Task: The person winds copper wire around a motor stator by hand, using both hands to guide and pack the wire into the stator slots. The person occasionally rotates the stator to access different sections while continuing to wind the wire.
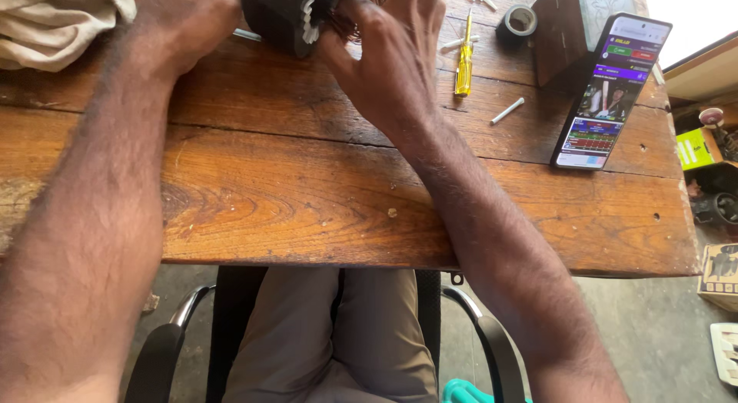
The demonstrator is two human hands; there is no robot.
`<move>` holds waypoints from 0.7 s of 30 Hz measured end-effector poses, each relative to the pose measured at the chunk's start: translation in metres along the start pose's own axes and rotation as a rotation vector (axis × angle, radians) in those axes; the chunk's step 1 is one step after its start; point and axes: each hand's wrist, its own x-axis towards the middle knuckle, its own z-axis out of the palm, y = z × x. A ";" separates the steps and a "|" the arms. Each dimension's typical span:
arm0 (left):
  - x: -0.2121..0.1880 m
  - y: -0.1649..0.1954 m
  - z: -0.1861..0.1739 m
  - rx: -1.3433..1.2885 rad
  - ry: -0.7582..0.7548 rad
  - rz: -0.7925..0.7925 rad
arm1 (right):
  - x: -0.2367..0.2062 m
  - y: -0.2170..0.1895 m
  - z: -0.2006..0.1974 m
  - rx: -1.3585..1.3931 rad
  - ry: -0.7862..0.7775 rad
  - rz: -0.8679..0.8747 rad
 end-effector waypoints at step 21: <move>-0.008 -0.028 -0.017 0.179 -0.150 0.057 | -0.002 -0.002 -0.033 0.108 0.136 -0.241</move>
